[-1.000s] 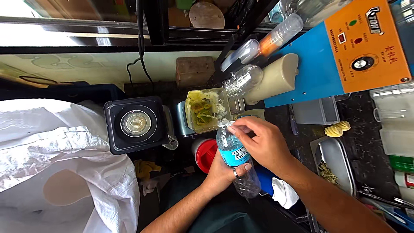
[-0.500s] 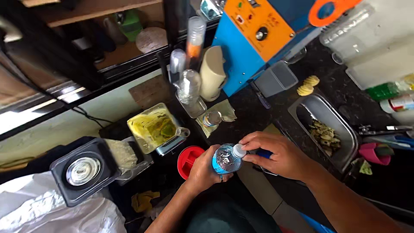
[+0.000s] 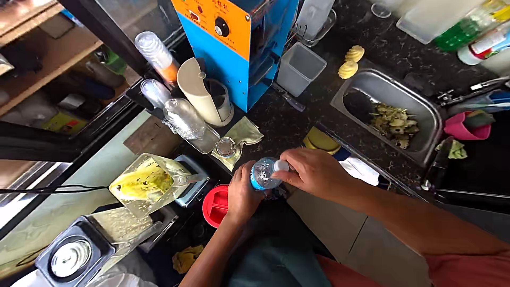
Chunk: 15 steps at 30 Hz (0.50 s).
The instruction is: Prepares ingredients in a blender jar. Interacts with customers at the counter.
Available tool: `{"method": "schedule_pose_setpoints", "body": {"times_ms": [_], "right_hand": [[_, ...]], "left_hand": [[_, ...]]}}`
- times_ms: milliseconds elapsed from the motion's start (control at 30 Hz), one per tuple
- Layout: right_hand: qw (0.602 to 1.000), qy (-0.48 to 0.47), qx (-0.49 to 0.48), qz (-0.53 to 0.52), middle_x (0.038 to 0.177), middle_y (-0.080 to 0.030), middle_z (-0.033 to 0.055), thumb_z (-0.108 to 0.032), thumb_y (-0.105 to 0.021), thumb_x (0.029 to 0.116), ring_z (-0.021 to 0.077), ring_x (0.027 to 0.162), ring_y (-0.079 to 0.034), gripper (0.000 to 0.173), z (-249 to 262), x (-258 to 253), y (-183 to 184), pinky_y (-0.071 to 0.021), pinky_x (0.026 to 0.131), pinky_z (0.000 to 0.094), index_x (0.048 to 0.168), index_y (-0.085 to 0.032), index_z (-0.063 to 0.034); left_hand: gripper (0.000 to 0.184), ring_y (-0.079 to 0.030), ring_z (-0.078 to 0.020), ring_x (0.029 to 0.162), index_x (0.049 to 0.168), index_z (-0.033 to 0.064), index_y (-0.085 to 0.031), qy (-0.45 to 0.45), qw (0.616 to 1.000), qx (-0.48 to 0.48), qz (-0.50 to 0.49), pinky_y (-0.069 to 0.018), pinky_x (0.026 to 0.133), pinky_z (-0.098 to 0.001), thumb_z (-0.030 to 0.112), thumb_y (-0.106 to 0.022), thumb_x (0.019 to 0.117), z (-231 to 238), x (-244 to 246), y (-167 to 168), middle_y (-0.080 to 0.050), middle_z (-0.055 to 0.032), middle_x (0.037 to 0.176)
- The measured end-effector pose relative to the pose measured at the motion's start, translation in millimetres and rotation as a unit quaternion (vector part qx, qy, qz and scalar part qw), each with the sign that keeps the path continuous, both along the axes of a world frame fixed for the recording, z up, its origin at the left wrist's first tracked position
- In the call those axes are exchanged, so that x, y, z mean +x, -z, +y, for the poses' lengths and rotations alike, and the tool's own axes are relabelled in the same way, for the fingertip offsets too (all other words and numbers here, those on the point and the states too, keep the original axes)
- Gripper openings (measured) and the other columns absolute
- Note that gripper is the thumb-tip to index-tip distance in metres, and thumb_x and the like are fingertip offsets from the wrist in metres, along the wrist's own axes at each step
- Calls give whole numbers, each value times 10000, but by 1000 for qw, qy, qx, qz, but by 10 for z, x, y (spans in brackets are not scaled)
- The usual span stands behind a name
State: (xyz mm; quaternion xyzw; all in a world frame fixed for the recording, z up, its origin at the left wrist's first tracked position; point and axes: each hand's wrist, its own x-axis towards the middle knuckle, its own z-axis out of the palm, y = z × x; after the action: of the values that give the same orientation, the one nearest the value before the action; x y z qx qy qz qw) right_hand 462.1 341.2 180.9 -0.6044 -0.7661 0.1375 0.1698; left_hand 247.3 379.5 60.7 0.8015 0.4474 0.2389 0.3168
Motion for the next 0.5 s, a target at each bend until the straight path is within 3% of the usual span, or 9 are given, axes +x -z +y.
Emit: {"method": "schedule_pose_setpoints", "body": {"times_ms": [67, 133, 200, 267, 367, 433, 500], "right_hand": [[1000, 10, -12, 5, 942, -708, 81, -552, -520, 1033, 210, 838, -700, 548, 34, -7, 78, -601, 739, 393, 1240, -664, -66], [1000, 23, -11, 12, 985, -715, 73, -499, -558, 1029, 210, 877, -703, 472, 126, 29, 188, -603, 764, 404, 1249, -677, -100], [997, 73, -25, 19, 1060, -732, 97, -427, -621, 1011, 241, 943, -723, 408, 299, 152, 278, -612, 827, 473, 1234, -693, -92], [991, 131, -28, 22, 1070, -721, 124, -397, -639, 1007, 274, 947, -715, 398, 577, 365, 376, -597, 854, 523, 1241, -669, -77], [981, 192, -17, 10, 1058, -706, 174, -423, -614, 1018, 335, 957, -704, 436, 1067, 637, 523, -574, 862, 565, 1233, -656, -46], [977, 214, -28, -5, 1118, -690, 206, -433, -577, 1033, 371, 1023, -689, 479, 1368, 740, 607, -553, 908, 583, 1271, -632, -22], [975, 221, -31, -16, 1167, -677, 231, -431, -556, 1043, 396, 1081, -676, 502, 1662, 808, 649, -537, 945, 594, 1305, -610, -6]], "left_hand": [[943, -619, -345, 1237, 1405, -8, -505, -37, 999, 0, -7, -534, 1024, -498, 362, -934, 651, -3, 154, 65, -616, -213, 1341], [1197, -486, -404, 1377, 1526, -30, -360, -18, 999, -23, 19, -434, 1131, -536, 560, -911, 642, 35, 170, 131, -467, -277, 1496], [1297, -405, -409, 1444, 1595, 34, -277, -2, 992, -73, 101, -372, 1163, -580, 662, -871, 629, 12, 28, 161, -374, -253, 1582], [1094, -471, -407, 1383, 1556, 96, -383, -19, 973, -147, 176, -409, 1100, -624, 602, -852, 706, -67, -266, 212, -480, -214, 1508], [704, -563, -434, 1252, 1349, 73, -594, -78, 938, -201, 270, -464, 1008, -641, 435, -831, 793, -375, -856, 561, -625, -216, 1304], [686, -526, -454, 1283, 1315, 56, -614, -74, 907, -222, 351, -465, 997, -633, 398, -851, 770, -615, -1132, 798, -600, -240, 1323], [722, -455, -447, 1366, 1366, 86, -599, -38, 884, -229, 405, -433, 1040, -640, 375, -866, 761, -770, -1245, 1005, -537, -223, 1434]]}}
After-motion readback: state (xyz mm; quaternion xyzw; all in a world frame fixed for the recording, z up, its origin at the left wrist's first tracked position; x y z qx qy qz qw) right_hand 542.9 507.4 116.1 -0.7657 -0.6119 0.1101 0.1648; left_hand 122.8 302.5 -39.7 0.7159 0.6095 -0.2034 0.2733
